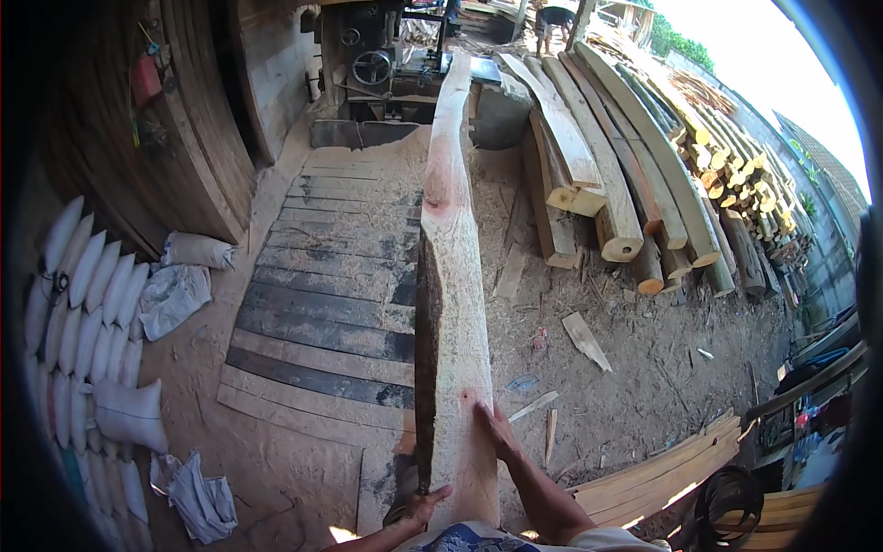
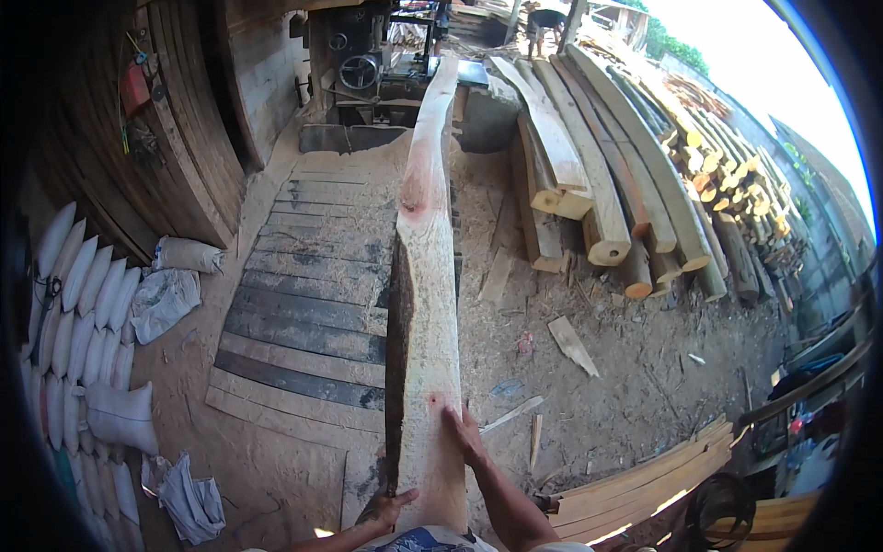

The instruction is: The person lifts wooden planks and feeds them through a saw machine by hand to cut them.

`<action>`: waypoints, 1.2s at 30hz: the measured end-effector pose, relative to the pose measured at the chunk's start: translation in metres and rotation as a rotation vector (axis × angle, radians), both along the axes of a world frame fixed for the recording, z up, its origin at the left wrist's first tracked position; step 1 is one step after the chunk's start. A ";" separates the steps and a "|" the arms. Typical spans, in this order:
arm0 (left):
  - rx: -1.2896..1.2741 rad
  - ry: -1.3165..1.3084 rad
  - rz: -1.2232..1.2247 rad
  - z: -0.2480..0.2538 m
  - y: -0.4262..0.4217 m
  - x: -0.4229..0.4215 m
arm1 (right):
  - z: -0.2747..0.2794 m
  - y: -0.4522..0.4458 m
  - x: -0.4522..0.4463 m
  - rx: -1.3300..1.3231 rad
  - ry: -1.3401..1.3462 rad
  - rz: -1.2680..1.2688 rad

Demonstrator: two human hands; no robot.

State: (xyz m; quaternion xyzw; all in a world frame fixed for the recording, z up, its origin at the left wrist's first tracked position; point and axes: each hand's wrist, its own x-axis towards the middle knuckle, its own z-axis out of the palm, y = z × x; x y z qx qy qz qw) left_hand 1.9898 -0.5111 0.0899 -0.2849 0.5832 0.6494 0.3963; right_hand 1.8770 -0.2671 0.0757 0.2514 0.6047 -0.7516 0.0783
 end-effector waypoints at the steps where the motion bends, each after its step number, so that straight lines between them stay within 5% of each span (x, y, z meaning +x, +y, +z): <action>1: -0.008 0.040 0.002 0.000 0.003 -0.007 | -0.003 0.004 -0.007 0.009 0.001 0.001; 6: -0.011 0.161 -0.026 -0.018 0.025 -0.048 | 0.012 0.023 -0.051 -0.009 -0.040 -0.020; 11: -0.056 -0.012 -0.081 -0.058 0.039 -0.086 | 0.013 0.045 -0.099 0.013 -0.067 0.010; 21: 0.008 0.230 -0.047 0.005 0.082 -0.220 | 0.005 0.078 -0.208 0.030 -0.045 -0.020; 24: -0.076 0.011 -0.071 0.009 0.099 -0.265 | 0.006 0.093 -0.250 0.007 -0.030 -0.019; 36: 0.043 0.153 0.079 -0.004 0.174 -0.485 | 0.015 0.158 -0.483 0.023 -0.029 -0.040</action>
